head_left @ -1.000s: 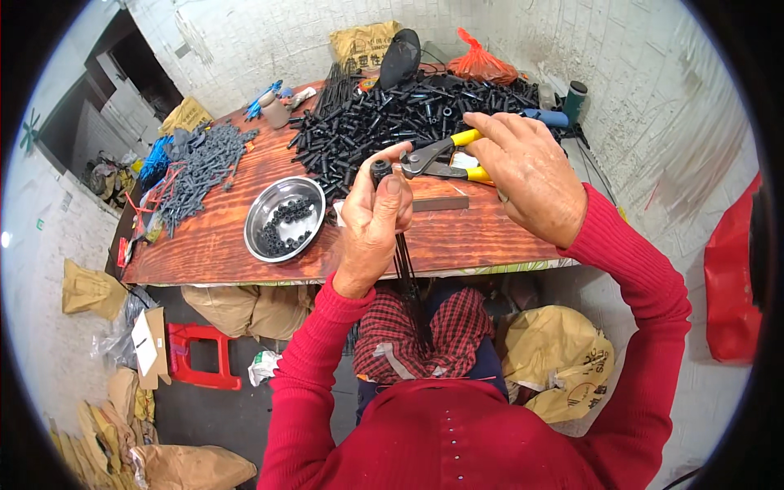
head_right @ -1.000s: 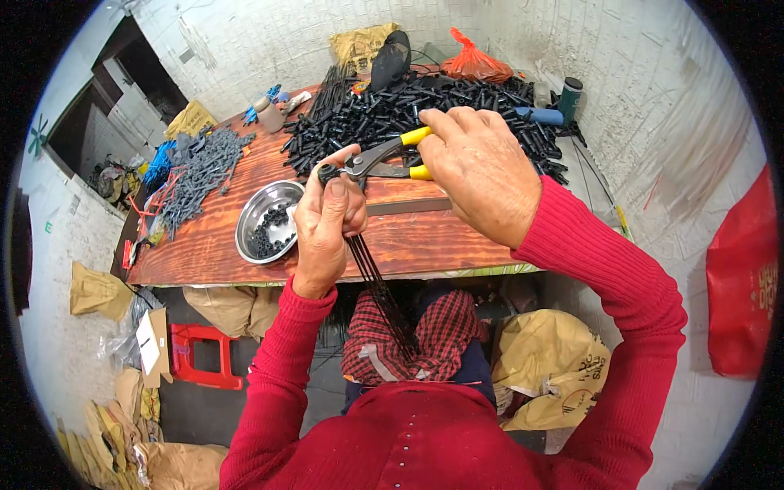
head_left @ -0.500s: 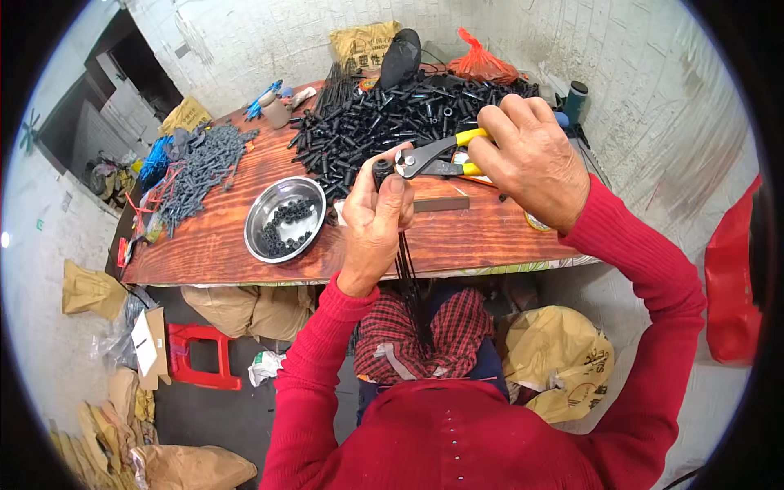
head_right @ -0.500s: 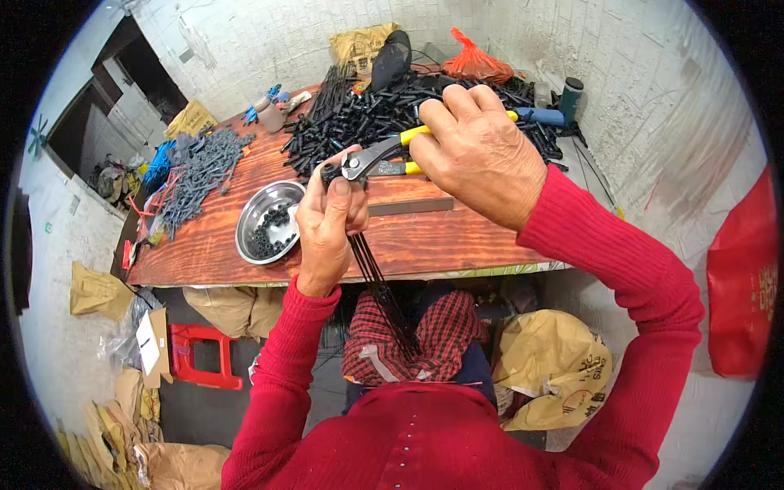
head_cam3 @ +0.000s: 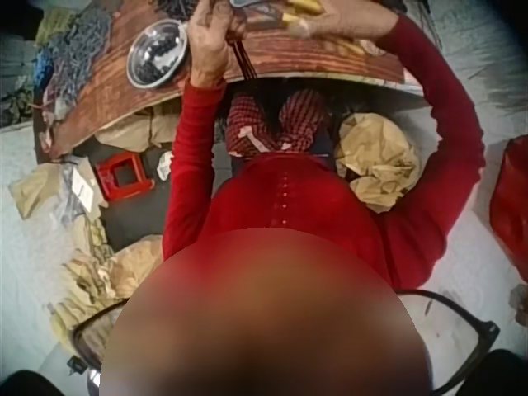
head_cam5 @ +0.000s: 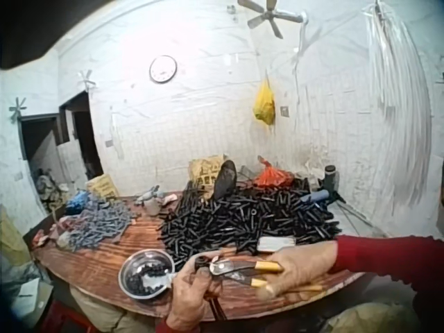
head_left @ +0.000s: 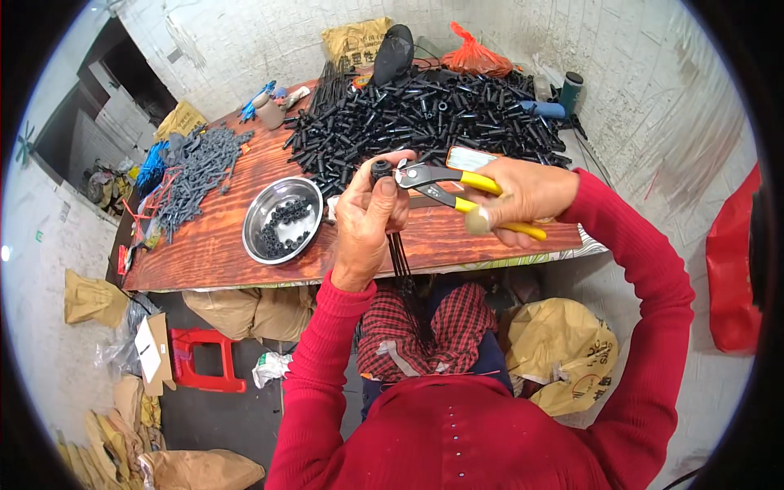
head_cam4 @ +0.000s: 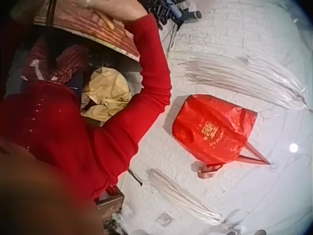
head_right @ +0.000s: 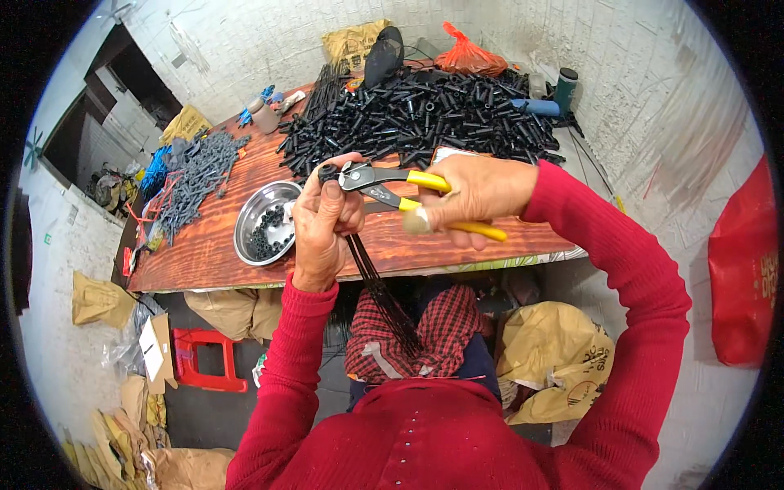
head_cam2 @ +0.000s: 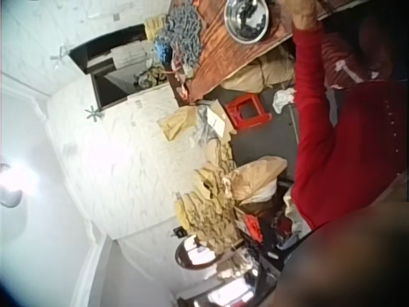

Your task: The person uses pliers to cut and process black cables and sorts small metal components at a factory workbench.

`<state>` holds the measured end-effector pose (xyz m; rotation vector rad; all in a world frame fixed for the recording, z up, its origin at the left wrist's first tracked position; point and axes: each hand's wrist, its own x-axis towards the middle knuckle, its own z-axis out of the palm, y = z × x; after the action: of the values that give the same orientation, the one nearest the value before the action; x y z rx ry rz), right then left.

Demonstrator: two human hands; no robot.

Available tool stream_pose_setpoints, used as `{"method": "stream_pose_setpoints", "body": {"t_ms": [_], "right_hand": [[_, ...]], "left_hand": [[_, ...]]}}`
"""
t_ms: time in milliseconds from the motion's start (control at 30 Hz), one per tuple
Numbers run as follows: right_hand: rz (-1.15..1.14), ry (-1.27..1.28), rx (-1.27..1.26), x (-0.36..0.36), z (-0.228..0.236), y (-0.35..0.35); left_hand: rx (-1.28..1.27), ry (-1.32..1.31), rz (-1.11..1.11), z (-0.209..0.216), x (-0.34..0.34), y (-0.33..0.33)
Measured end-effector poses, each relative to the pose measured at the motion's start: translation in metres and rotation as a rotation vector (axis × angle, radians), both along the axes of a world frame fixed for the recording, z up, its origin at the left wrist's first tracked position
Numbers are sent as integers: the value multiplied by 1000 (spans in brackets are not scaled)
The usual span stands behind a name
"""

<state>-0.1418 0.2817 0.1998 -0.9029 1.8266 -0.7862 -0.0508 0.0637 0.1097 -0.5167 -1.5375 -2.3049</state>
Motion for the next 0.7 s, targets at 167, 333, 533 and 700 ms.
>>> {"method": "stream_pose_setpoints", "body": {"t_ms": [167,333,533,700], "right_hand": [[-44,1285,-469,21,-8,8],[-75,479,-284,17,-2,23],[-60,-855,-195,-8,-55,44],[-171,748,-465,7,-16,32]], "left_hand": [[-19,-25,101,3,4,0],[-44,8,57,5,12,6],[11,0,-52,2,2,11],[47,-16,52,-1,2,9]]}}
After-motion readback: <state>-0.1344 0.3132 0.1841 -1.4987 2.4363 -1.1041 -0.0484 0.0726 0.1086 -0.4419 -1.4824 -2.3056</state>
